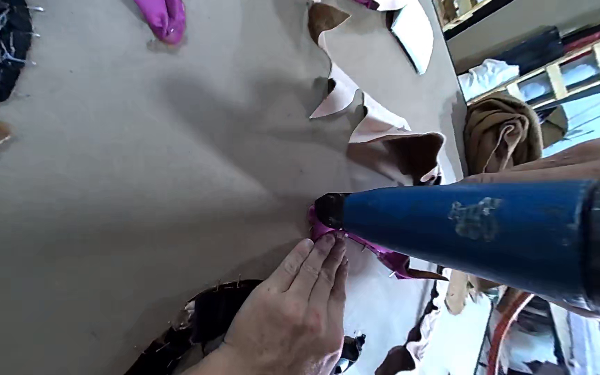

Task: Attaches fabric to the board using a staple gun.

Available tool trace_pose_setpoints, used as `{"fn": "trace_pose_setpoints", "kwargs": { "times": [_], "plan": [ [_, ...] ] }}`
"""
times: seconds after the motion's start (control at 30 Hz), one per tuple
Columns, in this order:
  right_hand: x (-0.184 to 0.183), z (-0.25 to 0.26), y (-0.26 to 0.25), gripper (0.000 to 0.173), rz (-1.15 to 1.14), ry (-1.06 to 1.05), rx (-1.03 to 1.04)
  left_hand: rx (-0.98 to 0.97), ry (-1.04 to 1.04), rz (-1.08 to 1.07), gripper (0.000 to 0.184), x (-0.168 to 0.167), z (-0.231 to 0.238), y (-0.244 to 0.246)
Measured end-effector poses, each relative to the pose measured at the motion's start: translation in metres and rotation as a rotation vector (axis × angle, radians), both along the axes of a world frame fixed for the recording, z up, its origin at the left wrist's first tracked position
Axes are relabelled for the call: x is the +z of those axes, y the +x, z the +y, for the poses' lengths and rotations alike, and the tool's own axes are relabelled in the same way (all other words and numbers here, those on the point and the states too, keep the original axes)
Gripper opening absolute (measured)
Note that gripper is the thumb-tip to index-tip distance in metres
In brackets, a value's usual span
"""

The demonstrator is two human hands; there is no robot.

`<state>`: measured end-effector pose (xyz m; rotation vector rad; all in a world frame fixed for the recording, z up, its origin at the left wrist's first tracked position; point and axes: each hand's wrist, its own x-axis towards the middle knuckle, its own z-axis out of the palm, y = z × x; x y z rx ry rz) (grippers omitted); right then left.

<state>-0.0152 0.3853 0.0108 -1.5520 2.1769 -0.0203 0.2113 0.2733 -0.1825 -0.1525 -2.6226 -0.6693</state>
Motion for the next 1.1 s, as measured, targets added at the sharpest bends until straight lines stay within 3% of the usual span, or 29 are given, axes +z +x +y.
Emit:
{"fn": "trace_pose_setpoints", "kwargs": {
  "times": [0.1,0.23,0.53,1.1],
  "plan": [
    [-0.008,-0.018,0.006,0.013,0.023,-0.064,0.081,0.002,0.001,-0.001,0.044,-0.001,-0.001,0.000],
    [-0.014,-0.021,0.016,0.013,0.048,-0.107,0.033,0.001,0.027,-0.007,0.043,-0.002,0.001,0.001],
    [-0.018,0.038,0.012,0.012,0.107,-0.105,-0.140,-0.016,0.008,-0.098,0.044,0.003,-0.005,0.002],
    [-0.019,0.121,0.063,0.014,0.258,-0.061,-0.457,-0.089,-0.046,-0.197,0.046,0.007,-0.011,0.006]
  ]
}}
